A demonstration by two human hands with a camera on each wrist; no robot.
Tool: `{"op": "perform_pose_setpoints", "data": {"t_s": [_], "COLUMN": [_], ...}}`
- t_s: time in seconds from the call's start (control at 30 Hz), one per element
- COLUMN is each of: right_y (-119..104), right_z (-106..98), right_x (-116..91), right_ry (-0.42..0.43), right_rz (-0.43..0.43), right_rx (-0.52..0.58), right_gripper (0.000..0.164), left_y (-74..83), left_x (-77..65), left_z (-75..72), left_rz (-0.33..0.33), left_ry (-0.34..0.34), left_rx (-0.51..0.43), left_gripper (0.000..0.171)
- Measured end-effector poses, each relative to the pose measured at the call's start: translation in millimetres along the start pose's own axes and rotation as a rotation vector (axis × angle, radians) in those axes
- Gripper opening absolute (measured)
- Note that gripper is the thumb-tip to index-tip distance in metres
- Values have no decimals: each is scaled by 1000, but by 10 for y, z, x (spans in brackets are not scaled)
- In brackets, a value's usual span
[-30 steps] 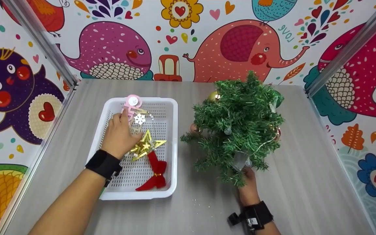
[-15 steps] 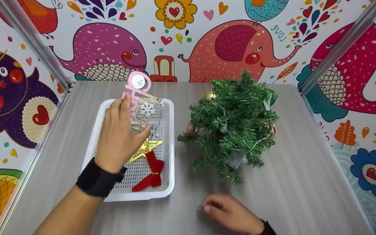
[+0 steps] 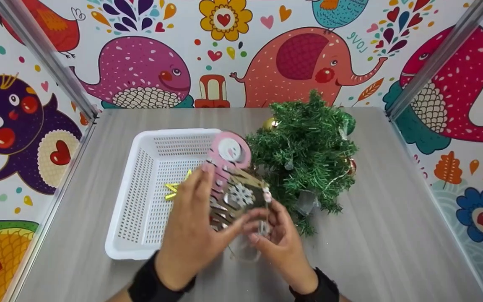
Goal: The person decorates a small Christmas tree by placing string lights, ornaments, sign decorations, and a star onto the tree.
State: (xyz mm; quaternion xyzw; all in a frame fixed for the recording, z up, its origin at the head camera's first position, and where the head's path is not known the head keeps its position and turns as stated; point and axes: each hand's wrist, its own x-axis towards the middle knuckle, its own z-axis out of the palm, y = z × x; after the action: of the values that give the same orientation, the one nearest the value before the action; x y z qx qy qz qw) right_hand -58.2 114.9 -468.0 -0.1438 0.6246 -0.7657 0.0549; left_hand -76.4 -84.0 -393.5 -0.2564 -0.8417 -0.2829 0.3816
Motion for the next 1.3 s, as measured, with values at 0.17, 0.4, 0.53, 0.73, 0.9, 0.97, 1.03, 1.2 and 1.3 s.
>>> {"op": "perform_pose_setpoints", "data": {"t_s": [0.17, 0.4, 0.53, 0.73, 0.9, 0.97, 1.03, 1.2, 1.3], "right_y": [22, -363, -649, -712, -658, -638, -611, -543, -519], "right_z": [-176, -430, -379, -372, -475, -498, -516, -608, -729], "right_x": [-109, -176, -127, -109, -160, -195, -234, -340, -355], "right_ry": [-3, -183, -298, -353, -347, -347, -333, -300, -294], "right_rz": [-118, -475, -621, -554, -503, -483, -450, -385, -417], "right_rx": [-66, 104, 139, -17, -289, -378, -439, -454, -449], "right_gripper": [18, 36, 29, 38, 42, 43, 41, 40, 42], "left_y": [58, 220, 326, 392, 387, 395, 414, 453, 423], "left_x": [-346, -710, -790, -882, -756, -667, -569, -429, -404], "left_z": [323, 671, 809, 930, 845, 769, 697, 597, 597], "left_rz": [-179, -621, -780, -749, -325, -116, -14, -218, -269], "left_ry": [-15, -23, -143, -213, -111, -157, -320, -671, -664], "left_rx": [-75, -427, -569, -615, -533, -550, -695, -965, -973], "left_gripper": [103, 123, 128, 128, 102, 82, 65, 33, 21]}}
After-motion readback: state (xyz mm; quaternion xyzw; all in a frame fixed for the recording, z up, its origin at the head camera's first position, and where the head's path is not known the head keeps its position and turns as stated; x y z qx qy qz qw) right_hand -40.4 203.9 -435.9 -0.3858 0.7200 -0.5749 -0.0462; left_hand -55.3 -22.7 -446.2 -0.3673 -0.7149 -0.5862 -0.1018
